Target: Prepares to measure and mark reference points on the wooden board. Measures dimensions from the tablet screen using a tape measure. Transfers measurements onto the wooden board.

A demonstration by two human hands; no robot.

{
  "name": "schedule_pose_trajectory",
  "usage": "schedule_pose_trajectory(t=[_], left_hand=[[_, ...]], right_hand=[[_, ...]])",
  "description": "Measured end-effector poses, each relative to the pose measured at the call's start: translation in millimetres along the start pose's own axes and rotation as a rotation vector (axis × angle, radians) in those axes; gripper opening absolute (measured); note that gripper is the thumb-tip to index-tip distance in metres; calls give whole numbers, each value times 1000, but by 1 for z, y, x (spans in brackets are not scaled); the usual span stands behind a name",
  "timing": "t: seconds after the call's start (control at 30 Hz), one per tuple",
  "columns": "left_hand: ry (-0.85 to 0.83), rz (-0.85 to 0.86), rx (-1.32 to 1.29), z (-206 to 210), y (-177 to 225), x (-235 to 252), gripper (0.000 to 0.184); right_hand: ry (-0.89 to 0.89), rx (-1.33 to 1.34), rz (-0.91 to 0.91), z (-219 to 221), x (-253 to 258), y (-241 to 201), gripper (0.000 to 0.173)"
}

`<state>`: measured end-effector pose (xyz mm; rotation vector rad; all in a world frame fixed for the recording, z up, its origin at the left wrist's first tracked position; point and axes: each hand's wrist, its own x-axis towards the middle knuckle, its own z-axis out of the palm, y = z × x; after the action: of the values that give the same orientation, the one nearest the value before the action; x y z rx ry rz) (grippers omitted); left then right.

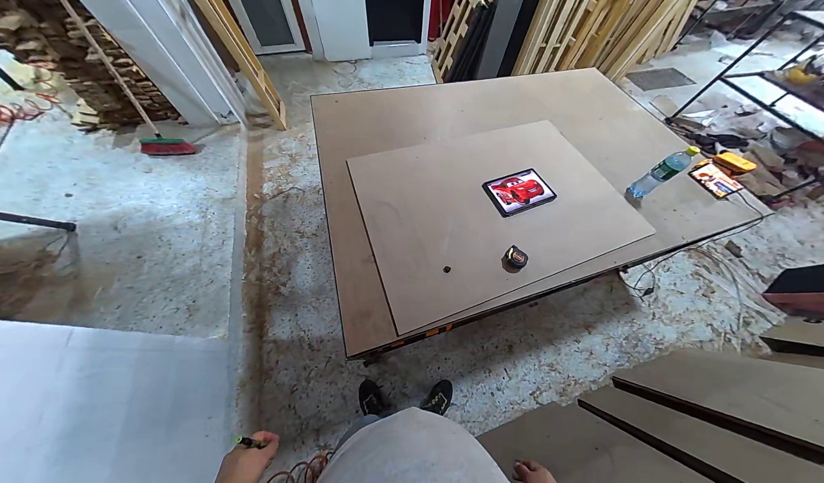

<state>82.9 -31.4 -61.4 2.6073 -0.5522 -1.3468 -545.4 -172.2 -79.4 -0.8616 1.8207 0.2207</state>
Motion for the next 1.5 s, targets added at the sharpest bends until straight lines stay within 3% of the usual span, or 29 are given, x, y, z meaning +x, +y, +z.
schedule_pose_trajectory(t=[0.2,0.6,1.5], left_hand=[[-17,13,59,3,-1,-7,23],[-4,-27,108,3,-12,-3,18],[-11,-17,178,-12,3,-4,20]], right_hand=[[26,115,5,-3,11,-1,38],[0,54,38,-6,15,5,36],[-19,54,32,-18,30,-13,39]])
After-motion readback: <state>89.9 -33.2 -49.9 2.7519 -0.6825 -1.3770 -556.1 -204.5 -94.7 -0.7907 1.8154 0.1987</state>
